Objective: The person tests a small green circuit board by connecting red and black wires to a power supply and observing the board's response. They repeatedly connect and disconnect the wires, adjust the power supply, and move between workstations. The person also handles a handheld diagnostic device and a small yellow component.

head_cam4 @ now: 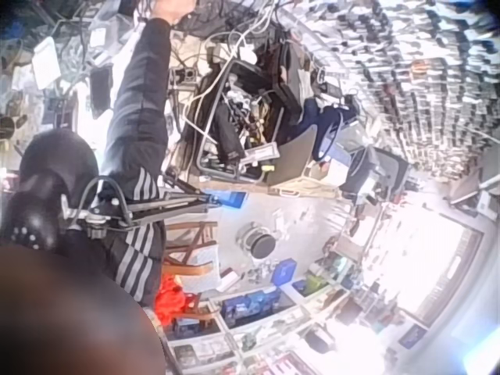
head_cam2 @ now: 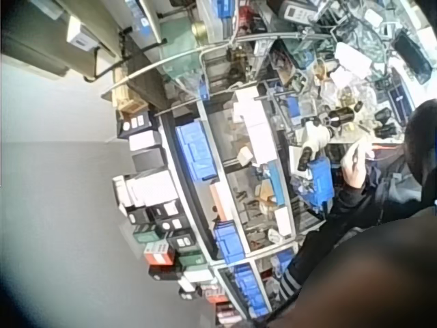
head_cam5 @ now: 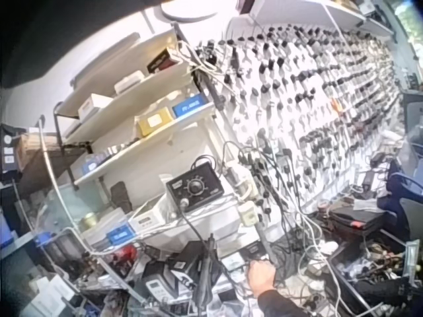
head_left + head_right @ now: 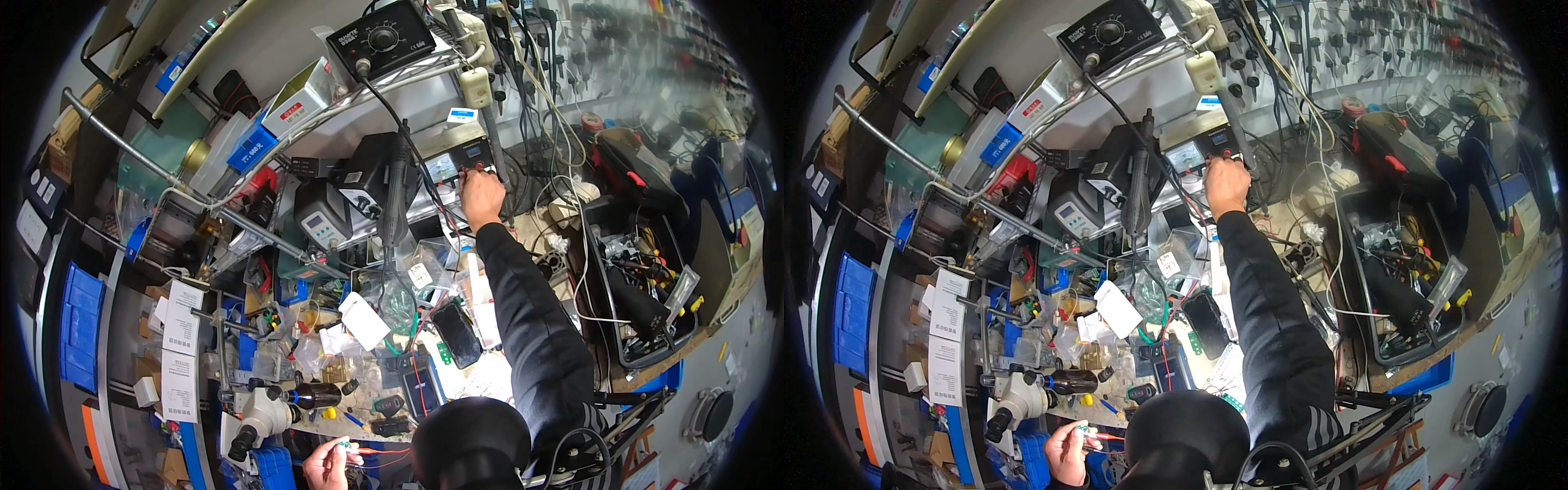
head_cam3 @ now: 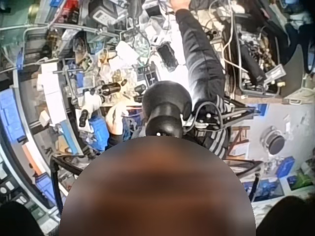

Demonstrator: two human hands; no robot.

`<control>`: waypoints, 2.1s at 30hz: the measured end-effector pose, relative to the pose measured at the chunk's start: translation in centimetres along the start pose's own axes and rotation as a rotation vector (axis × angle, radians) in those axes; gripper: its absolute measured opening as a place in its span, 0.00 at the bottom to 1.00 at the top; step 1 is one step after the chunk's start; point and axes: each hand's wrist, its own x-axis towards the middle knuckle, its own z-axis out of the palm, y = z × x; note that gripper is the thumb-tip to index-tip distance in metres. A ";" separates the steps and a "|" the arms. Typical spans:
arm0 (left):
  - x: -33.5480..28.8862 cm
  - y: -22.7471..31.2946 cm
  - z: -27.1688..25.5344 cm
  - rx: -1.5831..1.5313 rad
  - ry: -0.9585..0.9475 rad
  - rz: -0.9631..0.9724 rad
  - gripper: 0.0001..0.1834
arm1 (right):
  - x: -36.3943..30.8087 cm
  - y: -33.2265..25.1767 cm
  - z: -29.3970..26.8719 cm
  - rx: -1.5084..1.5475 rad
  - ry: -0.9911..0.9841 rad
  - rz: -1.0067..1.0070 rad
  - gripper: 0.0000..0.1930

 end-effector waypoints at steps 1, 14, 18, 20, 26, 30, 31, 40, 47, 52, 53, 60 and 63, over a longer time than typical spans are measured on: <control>0.0 0.0 0.0 -0.004 0.001 -0.004 0.15 | 0.0 0.0 0.1 0.000 0.001 -0.004 0.12; 0.1 0.7 0.3 0.007 -0.004 0.006 0.15 | 0.0 0.0 0.1 -0.003 -0.007 -0.008 0.12; 0.1 0.9 0.4 0.020 -0.009 0.026 0.15 | -0.1 0.0 0.0 -0.009 -0.003 -0.014 0.12; 0.2 0.9 0.4 0.021 -0.024 0.033 0.15 | -0.1 0.1 0.0 0.001 0.002 -0.019 0.12; 0.2 1.0 0.5 0.023 -0.014 0.025 0.15 | 0.0 0.0 -0.1 -0.004 -0.024 -0.011 0.13; 0.3 1.0 0.6 0.035 -0.013 0.026 0.15 | 0.0 -0.1 -0.2 -0.004 -0.034 -0.004 0.13; 0.3 1.0 0.6 0.035 -0.014 0.018 0.15 | 0.0 -0.1 -0.3 -0.006 -0.030 -0.007 0.13; 0.3 1.0 0.7 0.025 -0.004 0.006 0.16 | -0.1 -0.1 -0.2 -0.013 -0.021 -0.015 0.13; 0.3 1.1 0.7 0.035 -0.010 0.001 0.16 | -0.1 -0.1 -0.3 -0.006 -0.014 -0.017 0.14; 0.2 1.2 0.8 0.020 -0.020 0.017 0.16 | 0.0 -0.2 -0.4 -0.018 -0.017 -0.016 0.15; 0.2 1.3 0.8 0.023 -0.018 0.014 0.16 | 0.0 -0.2 -0.4 -0.020 -0.016 -0.016 0.15; 0.2 1.4 0.7 0.041 -0.031 0.018 0.16 | 0.0 -0.3 -0.4 -0.012 -0.004 -0.019 0.15; 0.2 1.3 0.7 0.034 -0.031 0.016 0.16 | 0.0 -0.3 -0.4 -0.015 0.001 -0.022 0.16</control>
